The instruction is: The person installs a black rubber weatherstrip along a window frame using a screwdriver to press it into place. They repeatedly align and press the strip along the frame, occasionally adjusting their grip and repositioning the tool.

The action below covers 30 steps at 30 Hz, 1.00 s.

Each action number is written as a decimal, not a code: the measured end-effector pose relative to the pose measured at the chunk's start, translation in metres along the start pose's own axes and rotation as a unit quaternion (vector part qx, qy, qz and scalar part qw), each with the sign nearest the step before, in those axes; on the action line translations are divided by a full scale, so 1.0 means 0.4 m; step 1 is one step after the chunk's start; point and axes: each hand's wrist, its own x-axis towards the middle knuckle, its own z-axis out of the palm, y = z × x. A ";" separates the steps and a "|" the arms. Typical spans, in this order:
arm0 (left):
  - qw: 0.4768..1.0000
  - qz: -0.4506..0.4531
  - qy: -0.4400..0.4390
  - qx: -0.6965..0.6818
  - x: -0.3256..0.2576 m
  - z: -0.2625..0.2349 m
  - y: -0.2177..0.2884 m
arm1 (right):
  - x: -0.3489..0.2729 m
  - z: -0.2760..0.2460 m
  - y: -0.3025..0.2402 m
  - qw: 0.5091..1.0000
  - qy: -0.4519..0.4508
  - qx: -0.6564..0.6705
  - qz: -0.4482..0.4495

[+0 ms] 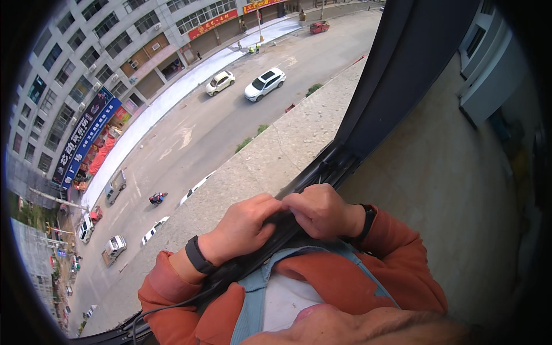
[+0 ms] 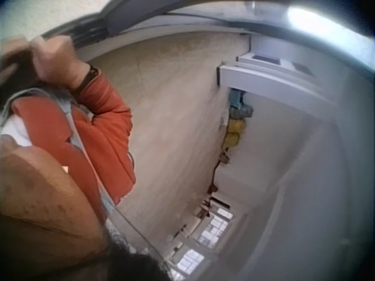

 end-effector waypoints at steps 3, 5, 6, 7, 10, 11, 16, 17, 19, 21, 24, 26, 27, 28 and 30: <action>0.999 -0.008 0.034 -0.015 0.004 0.010 0.013 | 0.007 -0.013 0.026 1.000 0.002 -0.020 0.002; 0.997 -0.006 0.065 -0.030 0.008 0.016 0.015 | 0.009 -0.030 0.054 0.999 0.005 -0.048 0.000; 0.996 -0.001 0.083 -0.038 0.013 0.017 0.012 | 0.012 -0.041 0.072 0.998 0.004 -0.057 -0.005; 0.994 -0.001 0.098 -0.049 0.015 0.021 0.009 | 0.011 -0.051 0.088 0.997 0.012 -0.073 0.000; 0.996 0.004 0.086 -0.036 0.026 0.023 -0.011 | 0.017 -0.066 0.134 0.998 0.004 -0.067 0.016; 0.996 0.010 0.083 -0.025 0.026 0.020 -0.017 | 0.017 -0.067 0.142 0.998 -0.007 -0.050 0.027; 0.999 -0.004 0.035 0.005 0.018 -0.019 -0.025 | 0.008 -0.028 0.103 0.993 0.073 0.022 0.087; 0.999 -0.020 0.036 0.004 0.012 -0.030 -0.021 | 0.004 -0.013 0.081 0.994 0.064 0.044 0.073; 0.999 -0.033 0.040 -0.007 0.009 -0.054 -0.017 | 0.003 0.018 0.039 0.997 0.052 0.045 0.043; 0.996 -0.049 0.072 -0.029 0.007 -0.059 -0.012 | 0.002 0.029 0.025 0.998 0.055 0.019 0.028; 0.990 -0.093 0.098 -0.044 0.011 -0.049 -0.012 | 0.010 0.019 0.048 0.998 0.058 -0.022 0.024; 0.991 -0.072 0.097 -0.054 0.018 -0.034 -0.016 | 0.013 -0.005 0.077 0.997 0.054 -0.049 0.030; 0.991 -0.067 0.100 -0.051 0.023 -0.027 -0.018 | 0.019 -0.022 0.091 0.996 0.073 -0.053 0.027; 0.992 -0.043 0.104 -0.056 0.026 -0.021 -0.021 | 0.020 -0.031 0.091 0.995 0.073 -0.055 0.042; 0.992 0.003 0.116 -0.041 0.033 -0.012 -0.025 | 0.028 -0.048 0.082 0.993 0.096 -0.045 0.055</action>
